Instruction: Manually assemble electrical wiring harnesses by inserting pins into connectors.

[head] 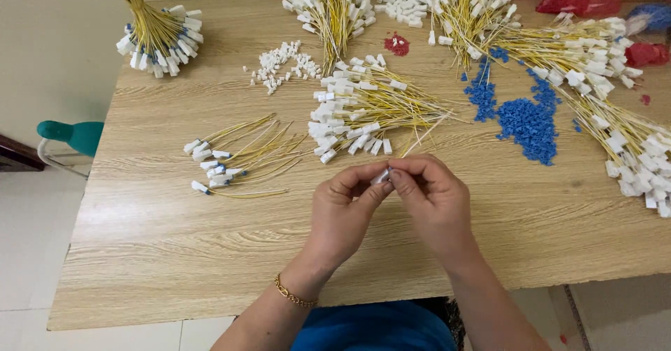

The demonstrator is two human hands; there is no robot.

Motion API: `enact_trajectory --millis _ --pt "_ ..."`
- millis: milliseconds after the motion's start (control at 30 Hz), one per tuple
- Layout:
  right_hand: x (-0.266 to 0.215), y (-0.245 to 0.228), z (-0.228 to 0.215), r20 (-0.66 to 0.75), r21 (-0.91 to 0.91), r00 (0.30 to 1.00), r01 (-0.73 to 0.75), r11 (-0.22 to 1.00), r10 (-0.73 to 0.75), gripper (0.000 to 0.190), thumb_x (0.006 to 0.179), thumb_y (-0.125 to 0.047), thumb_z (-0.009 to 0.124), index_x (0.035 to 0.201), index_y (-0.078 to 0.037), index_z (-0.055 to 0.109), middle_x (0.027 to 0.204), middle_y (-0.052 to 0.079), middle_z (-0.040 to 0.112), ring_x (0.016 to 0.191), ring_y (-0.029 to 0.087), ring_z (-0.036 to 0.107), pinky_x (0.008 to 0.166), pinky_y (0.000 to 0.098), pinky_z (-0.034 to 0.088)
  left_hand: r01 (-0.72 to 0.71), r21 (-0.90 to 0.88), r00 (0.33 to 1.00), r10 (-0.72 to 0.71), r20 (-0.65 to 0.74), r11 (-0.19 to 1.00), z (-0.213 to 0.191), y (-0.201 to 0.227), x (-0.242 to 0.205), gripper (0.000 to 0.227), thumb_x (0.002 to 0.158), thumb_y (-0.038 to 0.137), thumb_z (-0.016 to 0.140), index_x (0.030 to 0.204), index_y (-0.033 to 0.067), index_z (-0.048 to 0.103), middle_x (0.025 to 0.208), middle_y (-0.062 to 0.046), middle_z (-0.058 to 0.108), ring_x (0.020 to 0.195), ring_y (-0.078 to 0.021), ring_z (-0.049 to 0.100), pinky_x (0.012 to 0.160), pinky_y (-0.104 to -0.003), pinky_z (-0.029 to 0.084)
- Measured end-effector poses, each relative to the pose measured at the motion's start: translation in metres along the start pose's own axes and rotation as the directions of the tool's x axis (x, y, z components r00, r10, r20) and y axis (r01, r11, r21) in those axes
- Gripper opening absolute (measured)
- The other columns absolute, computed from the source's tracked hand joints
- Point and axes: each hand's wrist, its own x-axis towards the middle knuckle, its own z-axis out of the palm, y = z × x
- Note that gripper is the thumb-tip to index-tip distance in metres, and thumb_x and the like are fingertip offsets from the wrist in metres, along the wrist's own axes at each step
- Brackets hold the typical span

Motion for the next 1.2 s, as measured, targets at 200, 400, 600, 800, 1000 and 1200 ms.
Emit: enact_trajectory --millis 200,400,600,800,1000,1200 --pt "0.000 0.007 -0.002 -0.004 0.010 1.000 0.026 1.000 -0.026 0.011 0.103 -0.005 0.065 0.111 0.000 0.071 0.104 0.003 0.068 0.095 0.010 0.065 0.085 0.0234 0.056 0.007 -0.055 1.000 -0.006 0.021 0.998 0.001 0.004 0.000 0.026 0.093 0.002 0.072 0.118 -0.0010 0.072 0.107 -0.006 0.077 0.098 -0.0106 0.072 0.086 -0.025 0.061" --pt "0.002 -0.020 0.005 0.081 -0.301 0.979 0.204 0.932 -0.188 0.019 0.101 0.002 0.064 0.118 -0.003 0.070 0.110 0.006 0.068 0.101 0.014 0.067 0.088 0.0248 0.055 -0.022 -0.092 1.000 0.024 0.011 0.995 -0.002 0.006 0.001 0.027 0.093 0.001 0.072 0.120 -0.0034 0.072 0.110 -0.009 0.076 0.099 -0.0122 0.071 0.089 -0.027 0.061" --pt "-0.005 -0.014 0.013 0.083 -0.285 0.970 0.244 0.927 -0.230 0.036 0.095 0.012 0.058 0.125 -0.004 0.067 0.122 0.007 0.063 0.112 0.016 0.065 0.096 0.0277 0.057 -0.007 -0.111 1.000 0.007 0.002 0.994 -0.007 0.003 0.006 0.025 0.094 -0.002 0.070 0.119 -0.0040 0.071 0.108 -0.011 0.076 0.097 -0.0156 0.073 0.089 -0.031 0.063" --pt "0.002 -0.011 0.008 0.171 -0.079 0.969 0.194 0.978 -0.178 0.035 0.097 0.008 0.056 0.129 -0.003 0.065 0.127 0.008 0.059 0.114 0.016 0.062 0.097 0.0283 0.057 0.077 0.328 0.996 -0.089 0.024 0.942 -0.031 0.051 0.017 0.025 0.092 0.011 0.073 0.116 0.0068 0.077 0.101 -0.005 0.080 0.090 -0.0112 0.072 0.081 -0.027 0.061" --pt "0.048 0.076 -0.118 -0.221 -0.621 0.974 -0.106 0.776 -0.043 0.019 0.100 -0.011 0.070 0.118 -0.006 0.070 0.099 0.009 0.074 0.086 0.017 0.071 0.076 0.0306 0.057 -0.090 0.837 0.938 0.328 -0.111 0.539 -0.159 0.082 0.038 0.023 0.098 0.020 0.071 0.117 0.0071 0.075 0.110 -0.012 0.078 0.097 -0.0163 0.073 0.081 -0.032 0.058" --pt "0.077 0.114 -0.186 -0.176 -0.900 0.979 -0.119 0.419 -0.101 0.014 0.097 -0.013 0.070 0.108 -0.005 0.076 0.100 0.019 0.075 0.089 0.036 0.072 0.080 0.0434 0.057 0.238 0.917 0.941 0.157 -0.299 0.320 -0.212 0.067 0.045 0.024 0.103 0.022 0.070 0.123 0.0097 0.077 0.107 -0.021 0.076 0.084 -0.0323 0.075 0.079 -0.043 0.057"
